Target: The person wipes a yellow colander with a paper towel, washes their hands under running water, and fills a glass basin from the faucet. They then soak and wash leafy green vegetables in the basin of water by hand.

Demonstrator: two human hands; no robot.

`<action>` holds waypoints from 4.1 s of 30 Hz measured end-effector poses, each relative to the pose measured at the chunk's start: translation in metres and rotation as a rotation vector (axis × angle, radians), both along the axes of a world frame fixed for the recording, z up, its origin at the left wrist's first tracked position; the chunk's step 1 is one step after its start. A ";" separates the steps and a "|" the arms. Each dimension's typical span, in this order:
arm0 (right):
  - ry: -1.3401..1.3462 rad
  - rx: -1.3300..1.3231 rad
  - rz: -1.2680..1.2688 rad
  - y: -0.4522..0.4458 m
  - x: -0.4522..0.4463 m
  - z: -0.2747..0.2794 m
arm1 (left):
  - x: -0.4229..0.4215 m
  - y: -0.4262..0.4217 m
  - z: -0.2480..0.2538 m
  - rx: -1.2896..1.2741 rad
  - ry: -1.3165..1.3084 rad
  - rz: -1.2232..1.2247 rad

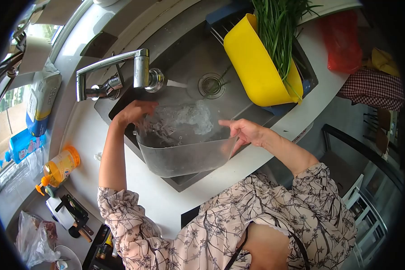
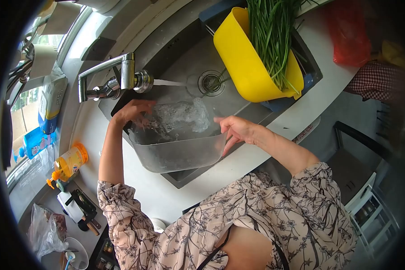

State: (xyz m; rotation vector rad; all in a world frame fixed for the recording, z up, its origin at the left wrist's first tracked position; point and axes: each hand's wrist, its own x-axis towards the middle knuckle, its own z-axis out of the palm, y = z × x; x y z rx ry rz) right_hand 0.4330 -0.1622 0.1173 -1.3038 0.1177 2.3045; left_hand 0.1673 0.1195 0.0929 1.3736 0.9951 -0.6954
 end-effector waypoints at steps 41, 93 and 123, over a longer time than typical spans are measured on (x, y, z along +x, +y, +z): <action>-0.829 0.657 0.181 0.021 -0.063 0.030 | 0.086 -0.199 -0.151 1.034 -0.521 0.237; -0.717 0.717 0.160 0.032 -0.032 0.010 | 0.044 -0.179 -0.107 0.971 -0.292 -0.124; -0.587 0.262 -0.007 0.046 -0.007 -0.047 | -0.007 -0.232 -0.144 0.989 0.028 -0.326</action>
